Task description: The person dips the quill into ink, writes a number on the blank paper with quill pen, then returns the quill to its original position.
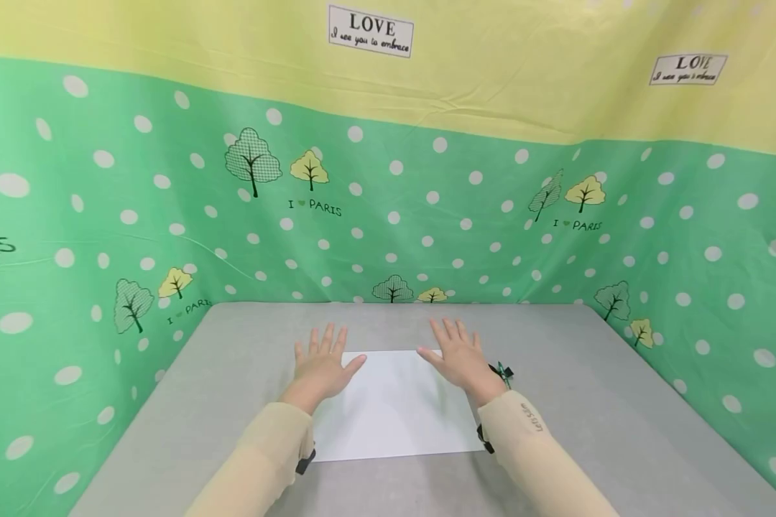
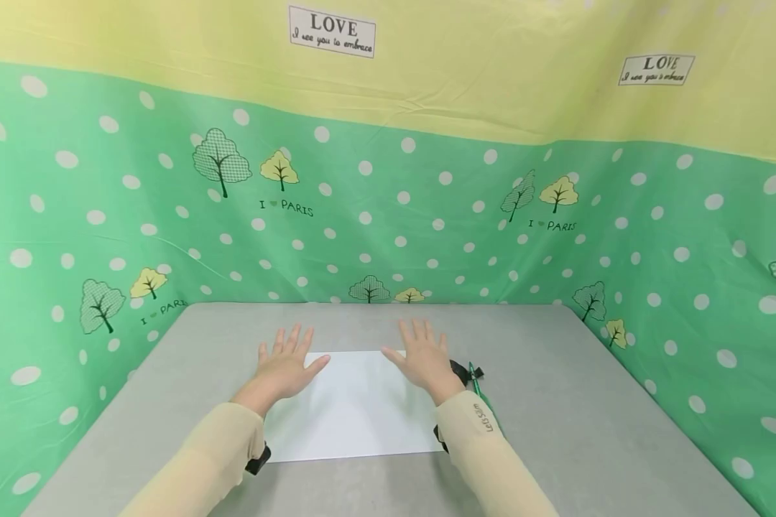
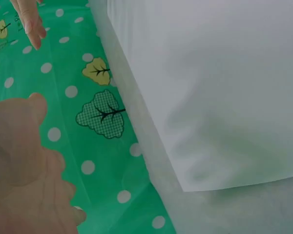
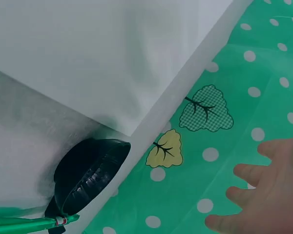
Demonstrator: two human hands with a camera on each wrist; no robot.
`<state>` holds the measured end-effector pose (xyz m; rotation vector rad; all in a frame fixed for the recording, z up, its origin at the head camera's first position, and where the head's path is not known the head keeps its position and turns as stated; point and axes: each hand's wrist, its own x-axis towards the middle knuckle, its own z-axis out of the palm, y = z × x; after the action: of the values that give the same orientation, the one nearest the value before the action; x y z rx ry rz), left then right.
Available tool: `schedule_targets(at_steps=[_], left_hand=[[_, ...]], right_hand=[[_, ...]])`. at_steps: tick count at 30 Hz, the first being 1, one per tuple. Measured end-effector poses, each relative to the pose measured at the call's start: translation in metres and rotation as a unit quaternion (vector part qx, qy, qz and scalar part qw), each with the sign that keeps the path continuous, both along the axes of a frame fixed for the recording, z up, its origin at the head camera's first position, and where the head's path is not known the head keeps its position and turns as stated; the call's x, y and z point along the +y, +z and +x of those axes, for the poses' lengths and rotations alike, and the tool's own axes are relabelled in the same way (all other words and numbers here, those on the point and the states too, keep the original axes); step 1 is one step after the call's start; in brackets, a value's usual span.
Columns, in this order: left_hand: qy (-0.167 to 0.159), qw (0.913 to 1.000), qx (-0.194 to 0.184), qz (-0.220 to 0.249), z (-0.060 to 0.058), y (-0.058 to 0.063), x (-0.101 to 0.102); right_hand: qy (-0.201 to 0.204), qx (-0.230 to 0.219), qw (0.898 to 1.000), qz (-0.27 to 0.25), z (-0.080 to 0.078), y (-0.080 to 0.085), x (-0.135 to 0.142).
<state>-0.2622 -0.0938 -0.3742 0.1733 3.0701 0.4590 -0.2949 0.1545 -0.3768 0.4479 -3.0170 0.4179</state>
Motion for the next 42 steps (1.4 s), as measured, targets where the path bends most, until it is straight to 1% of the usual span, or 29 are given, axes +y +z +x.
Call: schedule_targets(at_steps=[11, 17, 22, 26, 35, 39, 42], left_hand=[[-0.008, 0.9999, 0.004, -0.005, 0.005, 0.003, -0.008], [-0.014, 0.9998, -0.002, -0.012, 0.008, 0.003, -0.013], [-0.017, 0.9998, -0.005, -0.002, 0.011, 0.001, -0.017], [-0.022, 0.9997, -0.007, 0.008, 0.012, -0.001, -0.019], [-0.035, 0.9993, -0.015, 0.005, 0.018, -0.003, -0.024], [-0.037, 0.9991, -0.017, 0.012, 0.022, -0.006, -0.026], [-0.04, 0.9989, -0.02, 0.018, 0.024, -0.01, -0.029]], right_hand=[[-0.015, -0.007, 1.0, 0.002, -0.002, 0.005, 0.017], [-0.025, -0.005, 1.0, -0.004, -0.002, 0.005, 0.031], [-0.027, 0.003, 1.0, -0.014, -0.003, 0.005, 0.042], [-0.03, 0.0, 0.999, -0.024, -0.002, 0.006, 0.05], [-0.03, -0.014, 0.999, -0.043, 0.001, 0.004, 0.069], [-0.038, -0.032, 0.997, -0.064, 0.003, 0.001, 0.077], [-0.047, -0.047, 0.995, -0.077, 0.005, -0.002, 0.082]])
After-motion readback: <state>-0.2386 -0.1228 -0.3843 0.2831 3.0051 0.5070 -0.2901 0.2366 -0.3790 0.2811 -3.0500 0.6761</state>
